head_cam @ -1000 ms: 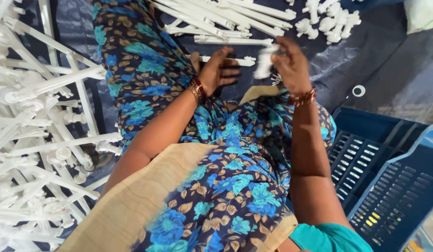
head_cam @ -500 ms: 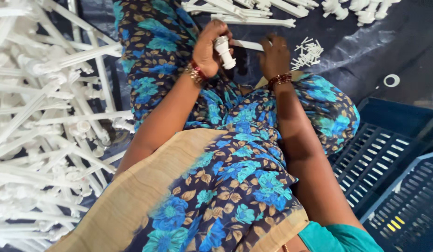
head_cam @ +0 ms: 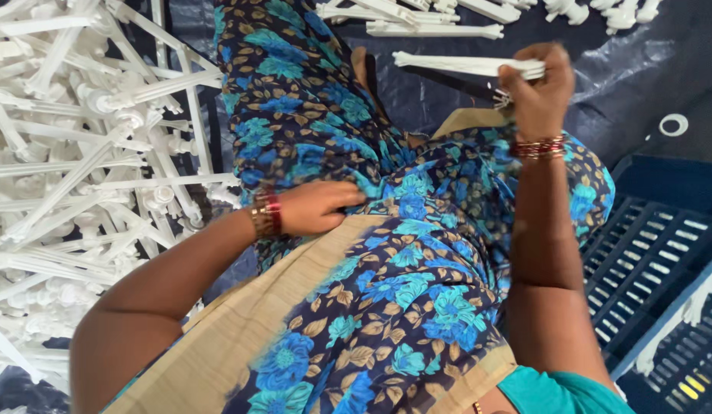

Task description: The person sits on a tarp and repeatedly picks up white plastic rods and small white plastic caps. They insert the caps onto the ends of the rods by hand and place the assembled pieces into a nearby blue crate.

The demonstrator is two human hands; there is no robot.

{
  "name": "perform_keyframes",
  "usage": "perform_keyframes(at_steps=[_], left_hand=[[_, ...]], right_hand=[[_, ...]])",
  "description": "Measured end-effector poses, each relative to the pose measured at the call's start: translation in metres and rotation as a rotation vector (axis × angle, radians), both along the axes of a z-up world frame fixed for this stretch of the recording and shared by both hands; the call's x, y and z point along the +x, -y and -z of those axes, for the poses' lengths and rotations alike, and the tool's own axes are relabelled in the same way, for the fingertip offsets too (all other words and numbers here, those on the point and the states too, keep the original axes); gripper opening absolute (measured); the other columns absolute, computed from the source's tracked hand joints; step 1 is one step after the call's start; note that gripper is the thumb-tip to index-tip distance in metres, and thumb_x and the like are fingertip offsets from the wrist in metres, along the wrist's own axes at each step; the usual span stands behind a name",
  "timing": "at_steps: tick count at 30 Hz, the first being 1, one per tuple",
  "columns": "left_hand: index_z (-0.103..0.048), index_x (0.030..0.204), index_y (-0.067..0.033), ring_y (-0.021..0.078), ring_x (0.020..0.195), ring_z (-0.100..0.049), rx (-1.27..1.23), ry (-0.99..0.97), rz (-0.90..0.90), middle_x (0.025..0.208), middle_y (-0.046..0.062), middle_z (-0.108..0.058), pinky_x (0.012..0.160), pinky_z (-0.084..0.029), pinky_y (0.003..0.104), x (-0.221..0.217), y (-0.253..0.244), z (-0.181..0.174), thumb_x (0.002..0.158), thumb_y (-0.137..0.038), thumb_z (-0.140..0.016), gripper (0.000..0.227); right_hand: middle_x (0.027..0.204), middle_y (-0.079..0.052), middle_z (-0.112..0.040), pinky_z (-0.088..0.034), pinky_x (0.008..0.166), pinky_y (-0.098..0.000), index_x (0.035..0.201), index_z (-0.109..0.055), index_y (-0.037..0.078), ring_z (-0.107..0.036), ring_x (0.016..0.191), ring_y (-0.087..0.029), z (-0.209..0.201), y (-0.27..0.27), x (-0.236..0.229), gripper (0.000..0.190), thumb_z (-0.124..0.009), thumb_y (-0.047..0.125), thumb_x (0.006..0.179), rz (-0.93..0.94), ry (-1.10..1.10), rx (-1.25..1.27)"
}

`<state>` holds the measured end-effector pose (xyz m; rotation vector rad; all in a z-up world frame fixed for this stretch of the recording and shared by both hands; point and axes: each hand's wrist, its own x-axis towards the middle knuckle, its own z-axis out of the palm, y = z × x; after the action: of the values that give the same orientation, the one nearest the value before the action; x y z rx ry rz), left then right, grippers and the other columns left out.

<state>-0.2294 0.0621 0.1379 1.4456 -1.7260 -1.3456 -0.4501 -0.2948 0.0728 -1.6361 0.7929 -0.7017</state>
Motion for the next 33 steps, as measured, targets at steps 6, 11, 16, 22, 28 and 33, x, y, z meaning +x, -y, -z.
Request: perform_keyframes(at_steps=[6, 11, 16, 22, 28, 33], left_hand=[[-0.064, 0.106, -0.0031, 0.0363, 0.097, -0.068, 0.167, 0.218, 0.278, 0.101, 0.019, -0.07, 0.087, -0.053, 0.048, -0.035, 0.066, 0.053, 0.089, -0.02, -0.056, 0.025], [-0.067, 0.111, -0.0081, 0.0388, 0.094, -0.069, 0.218, 0.455, 0.261, 0.102, 0.019, -0.071, 0.079, -0.054, 0.051, -0.062, 0.093, 0.025, 0.086, -0.018, -0.059, 0.028], [-0.073, 0.103, -0.0108, 0.0325, 0.094, -0.072, 0.287, 0.406, 0.322, 0.1, 0.015, -0.073, 0.082, -0.055, 0.045, -0.001, 0.102, -0.038, 0.081, -0.025, -0.069, 0.027], [-0.072, 0.093, -0.0115, 0.0342, 0.093, -0.069, -0.043, 0.39, -0.032, 0.093, 0.011, -0.073, 0.079, -0.053, 0.048, -0.015, 0.115, -0.08, 0.089, -0.041, -0.071, 0.03], [-0.067, 0.097, -0.0066, 0.0374, 0.09, -0.068, -0.105, 0.427, 0.346, 0.1, 0.016, -0.069, 0.072, -0.055, 0.049, -0.126, 0.158, -0.054, 0.077, -0.059, -0.077, 0.057], [-0.073, 0.077, -0.0216, 0.0245, 0.088, -0.069, -0.551, 0.517, 0.357, 0.086, 0.001, -0.069, 0.063, -0.054, 0.041, -0.119, 0.169, -0.066, 0.078, -0.022, -0.074, 0.002]], right_hand=[[0.103, -0.006, -0.062, -0.056, 0.07, -0.0263, 0.124, -0.057, 0.001, -0.066, 0.086, -0.014, -0.067, -0.015, -0.037, 0.04, -0.089, 0.003, 0.101, 0.02, 0.3, 0.21], [0.102, -0.01, -0.063, -0.054, 0.071, -0.0291, 0.125, -0.058, -0.002, -0.064, 0.083, -0.017, -0.088, -0.035, -0.071, 0.035, -0.085, 0.009, 0.106, 0.102, 0.409, 0.225], [0.115, -0.016, -0.067, -0.053, 0.089, -0.0315, 0.129, -0.051, 0.007, -0.065, 0.102, -0.02, -0.11, -0.05, -0.106, 0.045, -0.081, 0.029, 0.102, 0.175, 0.569, -0.074], [0.099, -0.006, -0.061, -0.054, 0.078, -0.0345, 0.126, -0.046, 0.012, -0.062, 0.082, -0.017, -0.16, -0.065, -0.124, 0.048, -0.072, 0.042, 0.098, 0.316, 0.774, -0.12], [0.116, -0.016, -0.063, -0.052, 0.062, -0.029, 0.126, -0.055, 0.007, -0.061, 0.073, -0.016, -0.219, -0.104, -0.126, 0.038, -0.078, 0.021, 0.1, 0.296, 0.082, -0.48], [0.1, -0.01, -0.072, -0.055, 0.072, -0.0296, 0.123, -0.068, 0.007, -0.07, 0.086, -0.016, -0.223, -0.135, -0.138, 0.041, -0.085, 0.022, 0.089, -0.031, -0.561, -0.302]])
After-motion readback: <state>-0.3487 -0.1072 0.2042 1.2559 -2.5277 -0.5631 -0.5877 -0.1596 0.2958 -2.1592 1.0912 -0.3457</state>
